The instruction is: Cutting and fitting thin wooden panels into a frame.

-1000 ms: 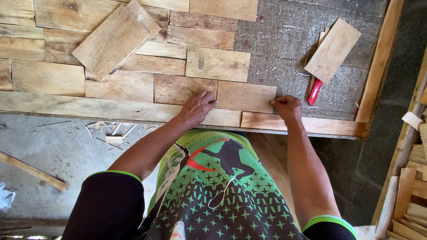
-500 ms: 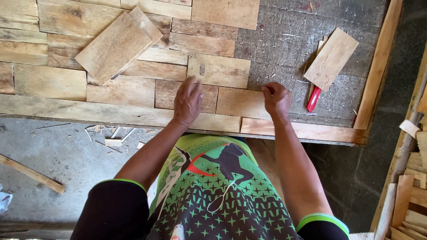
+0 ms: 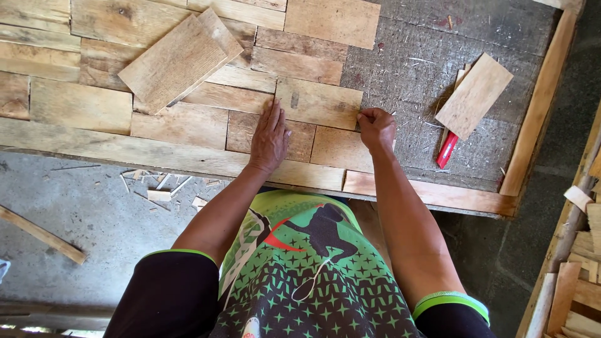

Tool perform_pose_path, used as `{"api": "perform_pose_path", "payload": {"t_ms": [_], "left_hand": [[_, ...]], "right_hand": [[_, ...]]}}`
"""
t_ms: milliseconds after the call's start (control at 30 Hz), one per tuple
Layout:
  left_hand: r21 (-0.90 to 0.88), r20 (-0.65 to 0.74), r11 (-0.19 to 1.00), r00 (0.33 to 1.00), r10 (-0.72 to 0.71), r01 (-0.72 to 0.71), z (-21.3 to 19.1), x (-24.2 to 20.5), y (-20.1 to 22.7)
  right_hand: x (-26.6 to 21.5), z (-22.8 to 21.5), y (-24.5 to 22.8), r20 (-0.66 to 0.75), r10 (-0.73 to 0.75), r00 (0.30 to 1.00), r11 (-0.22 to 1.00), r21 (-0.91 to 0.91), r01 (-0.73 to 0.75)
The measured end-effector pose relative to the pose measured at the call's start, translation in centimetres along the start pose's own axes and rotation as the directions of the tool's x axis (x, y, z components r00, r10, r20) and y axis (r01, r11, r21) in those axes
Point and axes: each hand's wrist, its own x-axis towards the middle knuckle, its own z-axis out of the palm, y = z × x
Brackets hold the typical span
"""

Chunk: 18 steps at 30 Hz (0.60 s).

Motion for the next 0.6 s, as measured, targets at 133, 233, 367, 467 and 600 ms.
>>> {"api": "perform_pose_path", "payload": {"t_ms": [133,233,367,467,600], "left_hand": [[-0.007,0.009,1.0,1.0,-0.003,0.003,-0.1,0.0,0.1],[0.008,0.017,1.0,1.0,-0.003,0.003,-0.3,0.1,0.1],[0.036,0.028,0.999,1.0,0.0,0.0,-0.5,0.3,0.2],[0.039,0.035,0.999,0.999,-0.005,0.004,-0.6,0.4,0.3],[-0.039,0.011,0.999,0.999,-0.034,0.035,-1.1,0.2,0.4]], "right_hand": [[0.0,-0.1,0.0,0.01,0.025,1.0,1.0,0.002,-0.025],[0.0,-0.2,-0.1,0.016,0.013,1.0,1.0,-0.012,-0.013],[-0.1,-0.3,-0.6,0.026,0.043,0.999,0.999,-0.019,-0.043],[-0.1,-0.5,-1.1,0.054,0.114,0.992,0.993,-0.038,-0.112],[-0.1,-0.5,-0.7,0.074,0.121,0.99,0.993,0.001,-0.122]]}}
